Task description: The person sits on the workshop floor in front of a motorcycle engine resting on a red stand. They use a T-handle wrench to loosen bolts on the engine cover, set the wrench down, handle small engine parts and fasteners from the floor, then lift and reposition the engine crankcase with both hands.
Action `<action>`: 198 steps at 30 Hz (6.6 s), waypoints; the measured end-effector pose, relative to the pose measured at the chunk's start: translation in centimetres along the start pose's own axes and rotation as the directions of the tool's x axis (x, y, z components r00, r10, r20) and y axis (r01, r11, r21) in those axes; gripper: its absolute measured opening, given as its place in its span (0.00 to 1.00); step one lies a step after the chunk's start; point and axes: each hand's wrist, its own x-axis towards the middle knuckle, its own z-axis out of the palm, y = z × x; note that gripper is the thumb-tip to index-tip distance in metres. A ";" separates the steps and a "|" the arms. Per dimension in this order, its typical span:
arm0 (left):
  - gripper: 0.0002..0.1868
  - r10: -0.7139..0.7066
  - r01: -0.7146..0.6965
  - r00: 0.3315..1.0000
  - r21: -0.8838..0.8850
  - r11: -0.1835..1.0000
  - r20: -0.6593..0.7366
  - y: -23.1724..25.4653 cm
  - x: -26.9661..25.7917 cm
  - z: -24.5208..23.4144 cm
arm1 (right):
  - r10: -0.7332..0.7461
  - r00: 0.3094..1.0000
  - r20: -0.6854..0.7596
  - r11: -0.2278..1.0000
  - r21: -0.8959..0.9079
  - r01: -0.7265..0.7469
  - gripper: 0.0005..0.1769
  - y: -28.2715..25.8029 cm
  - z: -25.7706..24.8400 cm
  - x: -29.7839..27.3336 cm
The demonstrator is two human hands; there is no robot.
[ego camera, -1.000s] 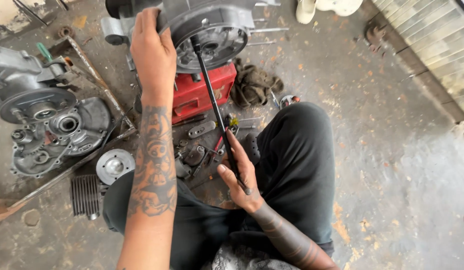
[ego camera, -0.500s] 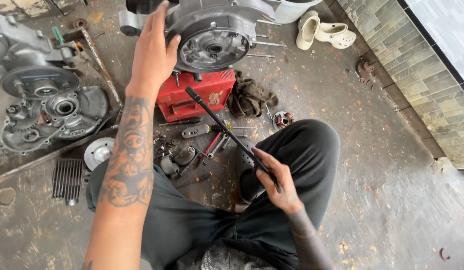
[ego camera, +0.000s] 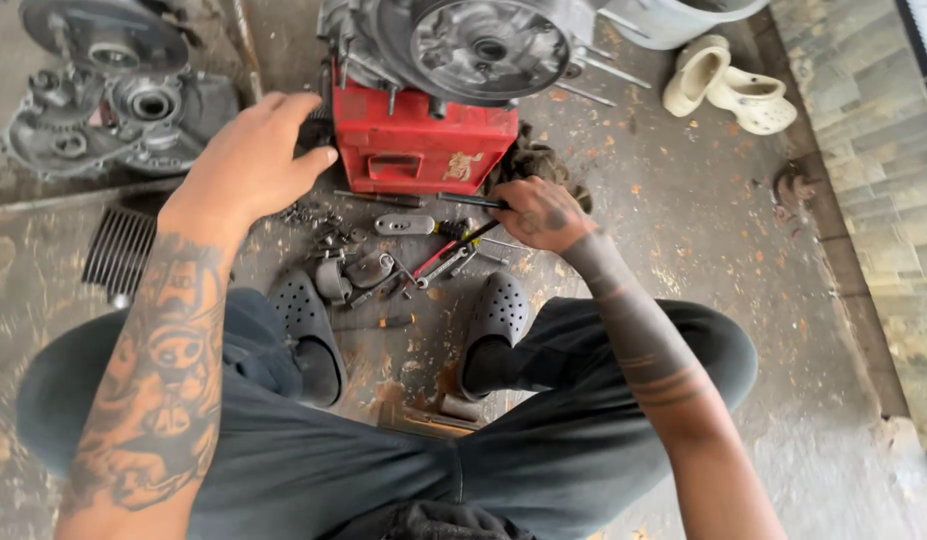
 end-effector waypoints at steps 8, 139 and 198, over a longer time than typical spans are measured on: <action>0.26 -0.142 0.138 0.983 0.039 0.990 0.119 -2.4 -1.3 5.3 | 0.177 0.955 0.237 0.980 -0.127 -0.150 0.12 6.7 9.5 -2.1; 0.17 -0.600 0.320 0.800 -0.823 0.470 -0.031 -10.8 0.0 42.9 | 0.163 0.844 0.511 0.849 0.363 -0.384 0.19 6.4 31.4 -1.4; 0.21 -0.228 0.316 0.936 -0.927 0.204 0.269 -7.3 1.4 37.4 | 0.368 0.886 0.283 0.366 0.832 -0.417 0.32 4.4 24.5 3.5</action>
